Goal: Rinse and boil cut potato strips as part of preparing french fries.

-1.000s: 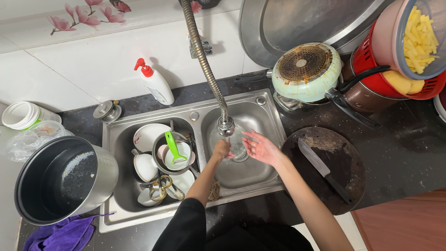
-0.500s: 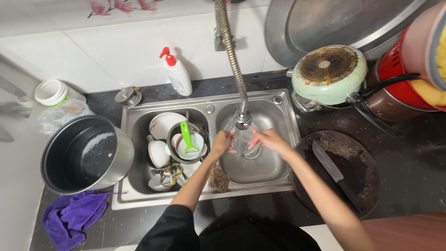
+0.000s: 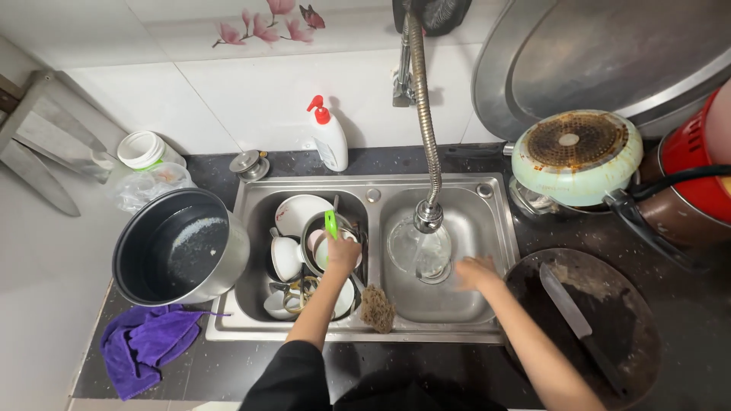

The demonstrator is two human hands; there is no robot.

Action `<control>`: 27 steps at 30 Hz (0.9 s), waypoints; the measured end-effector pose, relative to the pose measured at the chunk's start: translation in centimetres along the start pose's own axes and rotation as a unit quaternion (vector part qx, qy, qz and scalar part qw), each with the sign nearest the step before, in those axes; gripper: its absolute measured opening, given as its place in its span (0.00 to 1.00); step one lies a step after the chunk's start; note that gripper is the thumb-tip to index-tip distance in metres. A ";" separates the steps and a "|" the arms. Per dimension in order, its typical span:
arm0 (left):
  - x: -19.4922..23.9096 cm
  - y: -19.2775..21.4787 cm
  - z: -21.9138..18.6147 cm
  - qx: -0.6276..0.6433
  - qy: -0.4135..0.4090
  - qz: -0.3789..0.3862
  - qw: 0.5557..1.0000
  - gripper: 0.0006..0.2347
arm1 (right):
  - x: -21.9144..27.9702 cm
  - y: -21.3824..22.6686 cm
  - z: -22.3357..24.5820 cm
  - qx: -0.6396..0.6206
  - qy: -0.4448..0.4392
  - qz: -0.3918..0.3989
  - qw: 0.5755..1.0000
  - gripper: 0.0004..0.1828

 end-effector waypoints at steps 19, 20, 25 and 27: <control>9.8 23.0 -6.2 0.739 0.046 -0.170 0.650 0.15 | -18.3 12.3 28.1 0.190 0.387 -0.307 0.849 0.14; 9.9 23.1 -6.2 0.750 0.051 -0.166 0.639 0.14 | -19.9 13.3 28.0 0.142 0.388 -0.305 0.858 0.14; 9.7 25.0 -6.6 0.802 0.000 -0.155 0.577 0.14 | -22.3 14.5 26.8 0.046 0.338 -0.254 0.905 0.15; 8.7 24.7 -6.8 0.814 -0.009 -0.153 0.560 0.14 | -20.3 13.2 26.7 0.031 0.312 -0.280 0.907 0.18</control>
Point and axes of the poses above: each hand's wrist, its own x-axis away from the middle knuckle, its own y-axis out of the back of the hand, z = x × y, the point moved 3 cm from there along -x, towards the middle knuckle, and after that the axes turned 1 degree about x, right-handed, at the moved point
